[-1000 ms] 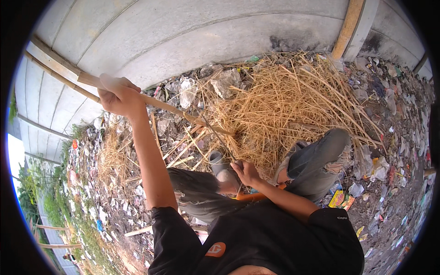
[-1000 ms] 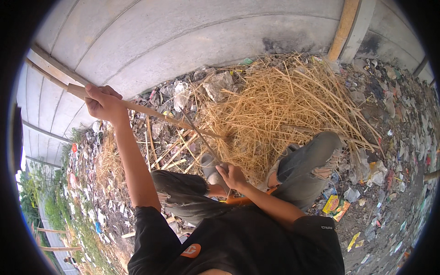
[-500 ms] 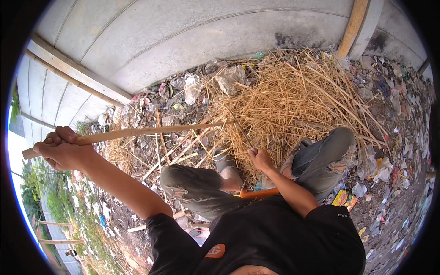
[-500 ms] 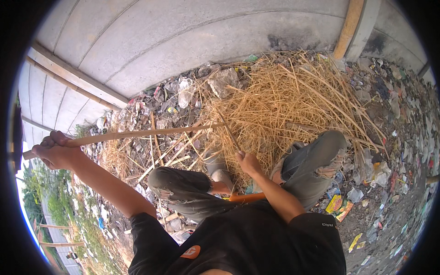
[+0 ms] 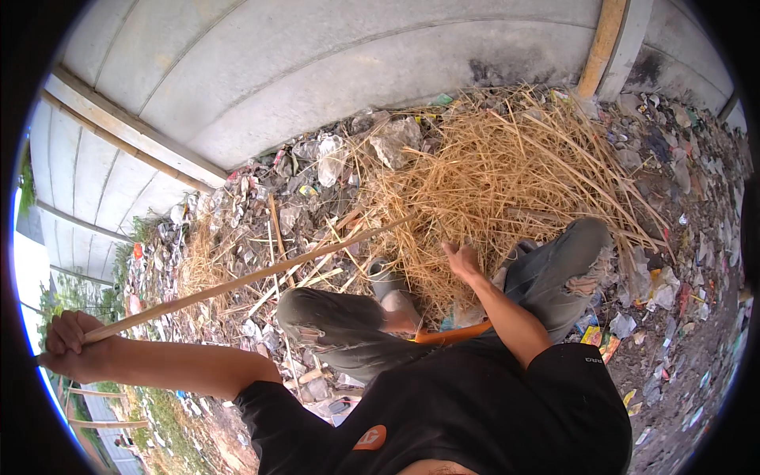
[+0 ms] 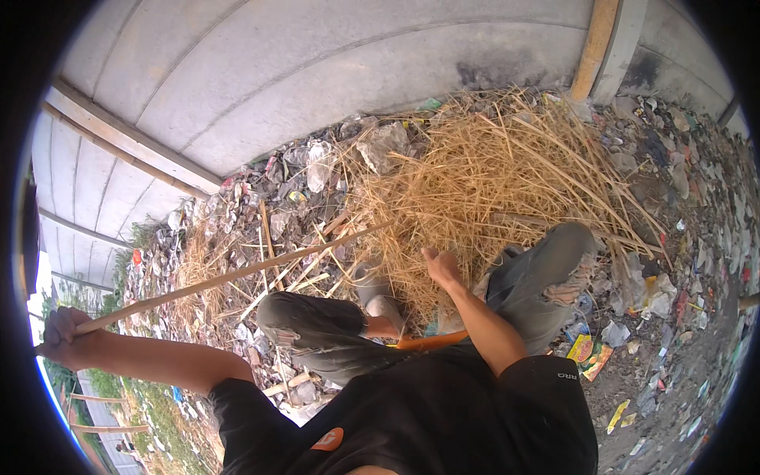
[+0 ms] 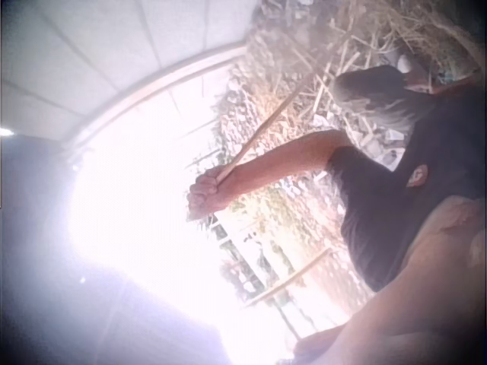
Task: The person sits on the ground and uses a large knife to split a long bamboo pole into thin strips. They hold the pole with one hand and strike it with the knife to separate the fibers. Later, they use a small utility knife to further refine the strips.
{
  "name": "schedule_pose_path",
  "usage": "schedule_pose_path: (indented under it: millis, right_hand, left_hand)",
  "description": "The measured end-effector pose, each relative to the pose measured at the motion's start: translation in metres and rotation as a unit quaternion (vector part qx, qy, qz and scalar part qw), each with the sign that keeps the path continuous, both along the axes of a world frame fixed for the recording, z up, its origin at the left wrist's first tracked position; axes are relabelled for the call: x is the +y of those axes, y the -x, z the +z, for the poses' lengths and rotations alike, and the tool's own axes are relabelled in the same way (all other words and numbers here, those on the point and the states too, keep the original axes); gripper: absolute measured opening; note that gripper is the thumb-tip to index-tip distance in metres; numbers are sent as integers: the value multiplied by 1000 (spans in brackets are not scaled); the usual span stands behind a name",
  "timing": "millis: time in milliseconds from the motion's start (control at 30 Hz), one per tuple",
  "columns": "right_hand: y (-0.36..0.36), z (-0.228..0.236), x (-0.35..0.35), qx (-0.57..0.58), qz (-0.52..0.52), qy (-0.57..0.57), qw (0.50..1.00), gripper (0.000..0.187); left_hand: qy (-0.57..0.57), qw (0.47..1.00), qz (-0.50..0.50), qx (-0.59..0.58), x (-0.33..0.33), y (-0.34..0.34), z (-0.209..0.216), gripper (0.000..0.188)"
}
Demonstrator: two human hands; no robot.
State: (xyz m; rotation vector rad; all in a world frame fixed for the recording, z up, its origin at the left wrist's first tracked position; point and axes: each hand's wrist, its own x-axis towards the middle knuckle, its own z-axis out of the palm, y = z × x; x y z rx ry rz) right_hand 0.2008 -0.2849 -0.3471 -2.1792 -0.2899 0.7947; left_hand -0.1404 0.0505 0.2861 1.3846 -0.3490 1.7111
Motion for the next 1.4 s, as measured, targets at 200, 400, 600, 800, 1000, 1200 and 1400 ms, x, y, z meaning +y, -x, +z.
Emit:
schedule_pose_path:
  millis: [200, 400, 600, 800, 1000, 1200, 1400]
  right_hand:
    - [-17, 54, -7, 87, -265, -203, 939, 60]
    - [-28, 257, -59, 55, -207, -375, 902, 49]
    - [-25, 343, -175, -186, -291, -333, 878, 42]
    - [-3, 263, -244, -158, -396, -228, 875, 34]
    - [38, 71, -327, -248, -314, 176, 899, 47]
    - [86, -26, -349, -186, -292, 306, 887, 48]
    - [110, -85, -369, -306, -298, 374, 823, 25]
  left_hand:
    - [64, 994, 30, -89, 26, 119, 33, 48]
    - [137, 923, 306, -190, -10, 20, -27, 63]
    - [189, 917, 283, -207, -16, -50, -75, 50]
    - [180, 931, 288, -136, -38, -98, -168, 49]
    - [124, 963, 236, -49, -65, -122, -289, 64]
    - [54, 966, 221, 124, -71, -55, -337, 67]
    - [103, 934, 179, 293, -107, 25, -360, 59]
